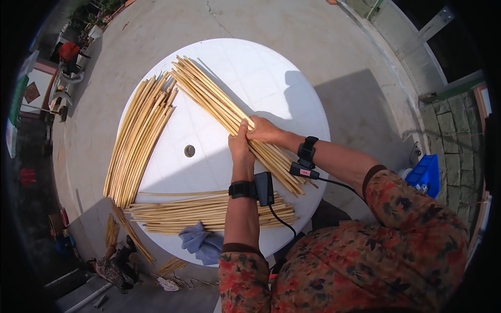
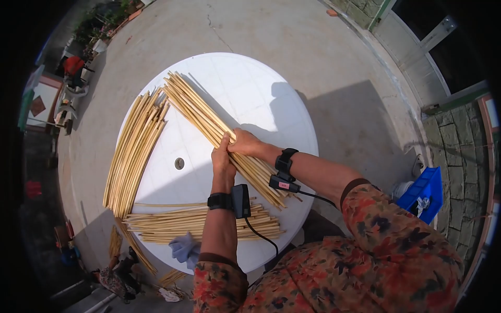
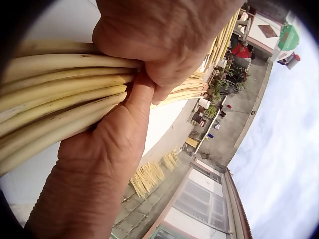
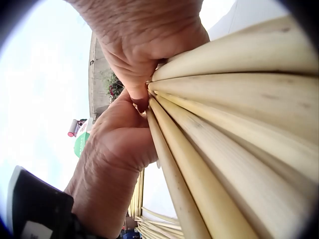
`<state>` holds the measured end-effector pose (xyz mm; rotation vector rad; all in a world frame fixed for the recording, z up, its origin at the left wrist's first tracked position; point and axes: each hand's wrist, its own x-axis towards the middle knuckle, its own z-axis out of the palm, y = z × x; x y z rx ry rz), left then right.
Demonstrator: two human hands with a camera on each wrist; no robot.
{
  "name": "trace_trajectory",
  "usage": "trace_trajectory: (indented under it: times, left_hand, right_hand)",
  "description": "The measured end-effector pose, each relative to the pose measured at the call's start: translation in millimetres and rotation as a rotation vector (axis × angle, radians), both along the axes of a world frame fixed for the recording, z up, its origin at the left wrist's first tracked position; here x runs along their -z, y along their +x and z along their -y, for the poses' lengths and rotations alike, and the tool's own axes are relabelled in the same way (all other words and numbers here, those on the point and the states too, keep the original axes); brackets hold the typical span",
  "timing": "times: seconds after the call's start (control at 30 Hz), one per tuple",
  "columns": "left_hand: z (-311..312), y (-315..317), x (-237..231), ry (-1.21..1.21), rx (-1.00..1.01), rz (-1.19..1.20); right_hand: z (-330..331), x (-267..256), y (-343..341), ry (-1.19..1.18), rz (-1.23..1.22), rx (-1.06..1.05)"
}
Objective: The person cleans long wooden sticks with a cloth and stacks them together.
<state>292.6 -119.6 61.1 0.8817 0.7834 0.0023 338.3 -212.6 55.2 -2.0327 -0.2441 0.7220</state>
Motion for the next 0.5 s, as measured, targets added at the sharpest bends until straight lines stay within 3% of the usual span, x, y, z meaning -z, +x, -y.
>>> trace_trajectory:
  times: [0.13,0.3,0.4,0.5]
  left_hand:
    - [7,-7,4,-0.033,0.030,0.121]
    - [15,-16,-16,0.046,0.054,0.337]
    - [12,-12,-48,0.234,0.097,0.389]
    - [8,-6,-103,0.603,0.111,0.515]
  right_hand:
    - [5,2,-12,0.076,0.014,0.087]
    - [15,-18,-19,0.302,0.234,-0.004]
    - [16,-65,-18,0.328,0.297,0.010]
    - [14,-116,-7,0.390,0.421,-0.028]
